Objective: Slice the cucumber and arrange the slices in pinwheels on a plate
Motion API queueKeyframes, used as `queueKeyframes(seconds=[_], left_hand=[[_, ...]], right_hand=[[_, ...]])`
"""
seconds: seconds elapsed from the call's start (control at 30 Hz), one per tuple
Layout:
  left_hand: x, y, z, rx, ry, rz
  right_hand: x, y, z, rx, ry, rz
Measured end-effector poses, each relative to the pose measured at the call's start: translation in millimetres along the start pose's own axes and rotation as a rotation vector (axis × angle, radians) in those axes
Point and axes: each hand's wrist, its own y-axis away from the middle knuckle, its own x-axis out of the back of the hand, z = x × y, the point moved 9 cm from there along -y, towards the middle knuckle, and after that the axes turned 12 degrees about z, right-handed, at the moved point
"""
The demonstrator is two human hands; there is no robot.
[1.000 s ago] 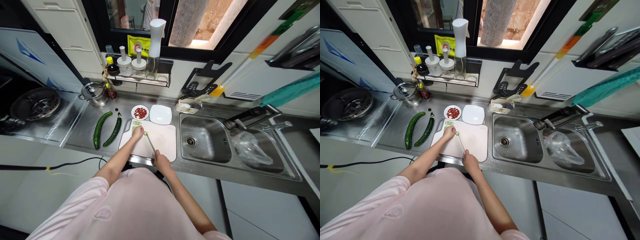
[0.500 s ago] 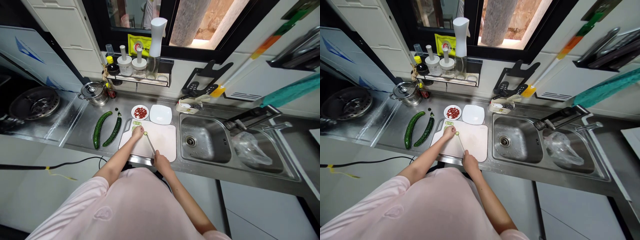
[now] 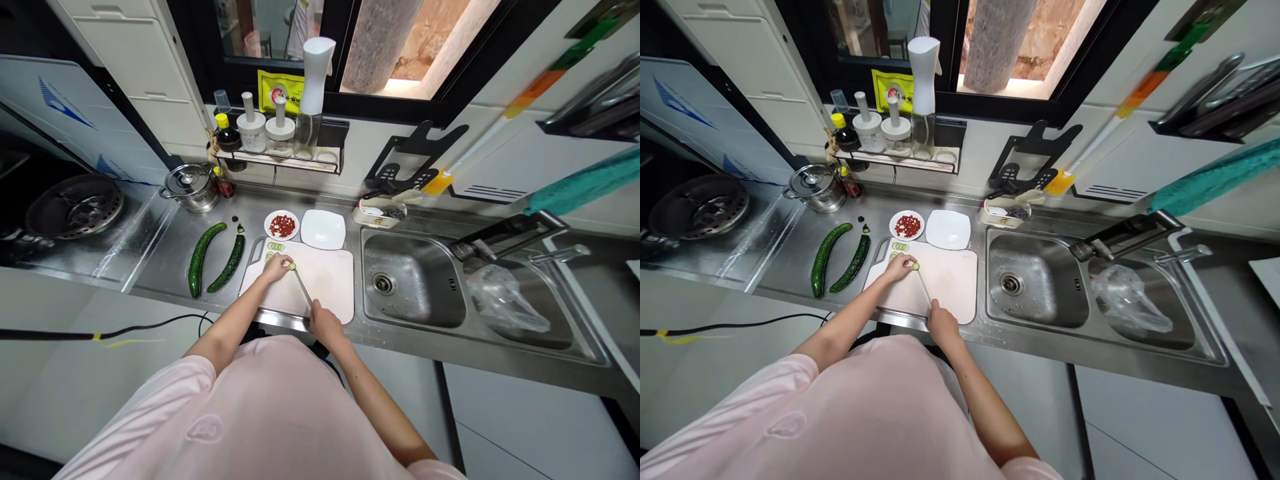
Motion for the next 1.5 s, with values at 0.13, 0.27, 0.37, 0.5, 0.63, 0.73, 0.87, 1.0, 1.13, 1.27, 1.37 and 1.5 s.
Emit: queueKeyframes(seconds=[0.13,0.27,0.37,0.5,0.63,0.73,0.87,1.0,1.13,1.27,1.37,1.5], left_hand=[[-0.7,-0.1,-0.4,0.006,-0.009,0.009],[-2.7,-1.9,-2.6,0.018,-0.017,0.014],[-3.5,-3.3,-2.5,0.001,-0.014,0.013],[-3.4,-3.9,-2.2,-0.009,-0.004,0.006],[-3.1,-3.6,-2.2,-0.007,-0.008,0.002],[-3.7,-3.9,-2.5,-0.006,-0.021,0.001],[-4.8,-4.8,-3.7,-0.006,-0.023,0.005],[-4.8,-5.4,-4.5,-0.005,-0.02,0.008],[-5.3,-5.5,-5.1,0.0,-0.028,-0.002],[-6.1,-5.8,-5.6,-0.004,-0.027,0.0],[-6.5,-5.9,-6.3,-0.004,-0.014,0.006],[-6.3,-4.9,-7.2,0.009,0.006,0.006]], right_hand=[[0.4,0.6,-1.8,-0.005,-0.001,0.002],[1.3,0.2,-2.0,-0.011,0.0,-0.01],[2.2,-1.1,-1.1,-0.002,-0.008,-0.008],[3.5,-2.2,1.5,0.005,-0.006,-0.003],[4.7,-2.0,2.2,-0.001,-0.017,-0.016],[6.0,-3.9,1.0,0.002,-0.025,-0.011],[6.3,-9.1,0.2,0.01,-0.022,-0.005],[7.7,-13.4,-2.6,0.025,-0.018,-0.01],[9.9,-15.3,-6.2,0.03,-0.016,-0.014],[11.6,-17.2,-8.9,0.04,-0.016,-0.005],[13.0,-18.2,-10.1,0.047,-0.019,0.003],[13.6,-16.6,-9.5,0.035,-0.018,-0.014]])
